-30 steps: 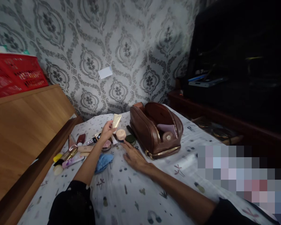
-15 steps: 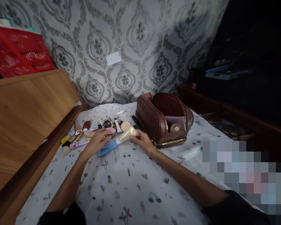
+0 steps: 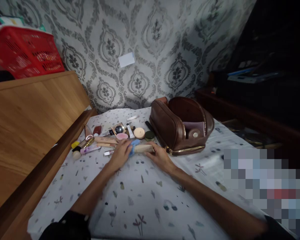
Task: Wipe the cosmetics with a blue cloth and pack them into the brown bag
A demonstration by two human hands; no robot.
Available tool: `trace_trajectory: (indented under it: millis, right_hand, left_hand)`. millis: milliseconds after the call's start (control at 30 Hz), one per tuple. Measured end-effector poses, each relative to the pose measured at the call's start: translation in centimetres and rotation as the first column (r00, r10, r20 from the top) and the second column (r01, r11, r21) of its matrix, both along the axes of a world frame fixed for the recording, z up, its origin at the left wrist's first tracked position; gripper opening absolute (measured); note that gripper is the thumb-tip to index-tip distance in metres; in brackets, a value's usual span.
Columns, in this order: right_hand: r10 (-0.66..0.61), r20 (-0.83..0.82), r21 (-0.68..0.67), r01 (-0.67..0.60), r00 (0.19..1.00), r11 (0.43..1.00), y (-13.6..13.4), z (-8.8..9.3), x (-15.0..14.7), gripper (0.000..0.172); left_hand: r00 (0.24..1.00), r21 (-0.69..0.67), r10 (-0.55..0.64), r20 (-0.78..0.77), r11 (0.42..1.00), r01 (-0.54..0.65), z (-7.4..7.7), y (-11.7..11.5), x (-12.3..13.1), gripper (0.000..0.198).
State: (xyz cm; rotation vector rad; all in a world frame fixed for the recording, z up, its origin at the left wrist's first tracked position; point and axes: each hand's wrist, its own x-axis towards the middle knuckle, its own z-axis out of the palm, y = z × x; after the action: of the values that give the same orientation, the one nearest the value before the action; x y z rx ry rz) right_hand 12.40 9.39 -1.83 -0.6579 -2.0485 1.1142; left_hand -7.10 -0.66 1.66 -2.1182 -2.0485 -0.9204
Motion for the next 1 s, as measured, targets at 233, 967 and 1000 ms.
trace_trajectory:
  millis: [233,967,1000]
  right_hand:
    - [0.046,0.01,0.11,-0.046,0.999,0.993,0.0,0.0,0.5,0.024]
    - [0.148,0.09,0.159,-0.161,0.985,0.974,-0.6,0.2,0.8,0.031]
    - [0.128,0.072,0.113,-0.136,0.989,0.984,-0.5,0.1,0.8,0.032]
  left_hand:
    - [0.995,-0.023,0.099,-0.006,0.995,-0.099,-2.4,0.8,0.9,0.03]
    - [0.967,-0.096,0.181,0.178,0.981,-0.166,-1.5,0.3,0.4,0.06]
    - [0.968,-0.083,0.16,0.194,0.986,-0.146,-1.4,0.1,0.5,0.058]
